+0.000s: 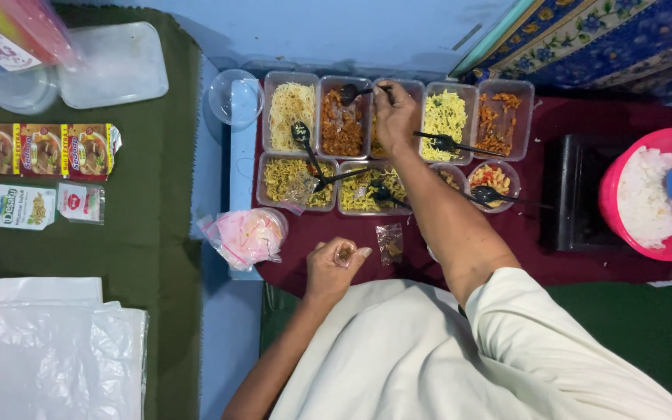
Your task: Filling small plastic bags with various snack ingredients from containers
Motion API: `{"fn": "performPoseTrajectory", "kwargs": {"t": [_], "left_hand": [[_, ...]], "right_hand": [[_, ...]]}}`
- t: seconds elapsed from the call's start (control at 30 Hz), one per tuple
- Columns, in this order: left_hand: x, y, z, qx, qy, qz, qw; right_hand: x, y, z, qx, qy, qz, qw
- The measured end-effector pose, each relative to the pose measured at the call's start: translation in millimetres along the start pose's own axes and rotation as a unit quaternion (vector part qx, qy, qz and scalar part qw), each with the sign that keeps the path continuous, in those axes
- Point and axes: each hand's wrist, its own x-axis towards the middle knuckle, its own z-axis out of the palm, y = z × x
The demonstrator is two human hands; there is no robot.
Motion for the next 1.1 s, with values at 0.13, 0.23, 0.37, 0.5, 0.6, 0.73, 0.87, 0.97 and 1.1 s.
{"fn": "performPoseTrajectory", "kwargs": {"t": [0.13, 0.23, 0.37, 0.5, 0.6, 0.73, 0.87, 0.97, 1.1], "left_hand": [[-2, -3, 3, -0.010, 0.000, 0.001, 1.000], [-2, 0, 1, -0.009, 0.000, 0.000, 1.000], [2, -2, 1, -0.020, 0.006, -0.011, 1.000], [7, -4, 4, -0.028, 0.009, -0.009, 1.000], [11, -2, 4, -0.021, 0.010, -0.005, 1.000], [12, -3, 3, -0.022, 0.022, -0.015, 0.999], [8, -5, 1, -0.010, 0.023, -0.011, 1.000], [4, -10, 4, -0.014, 0.026, -0.016, 0.999], [4, -8, 6, -0.008, 0.025, -0.017, 1.000]], "right_hand": [[19, 51, 7, -0.088, -0.018, -0.036, 0.995], [-4, -8, -5, -0.059, -0.031, -0.023, 0.998], [-3, -14, -10, -0.076, -0.003, 0.012, 0.997], [3, 3, -7, -0.120, -0.015, 0.027, 0.992], [15, 35, 10, -0.070, -0.003, 0.046, 0.996], [17, 36, 14, 0.077, 0.008, 0.068, 0.995], [14, 30, 5, 0.045, -0.022, 0.074, 0.996], [10, 11, 2, 0.031, -0.024, 0.128, 0.991], [5, 8, 7, 0.102, -0.011, 0.125, 0.987]]}}
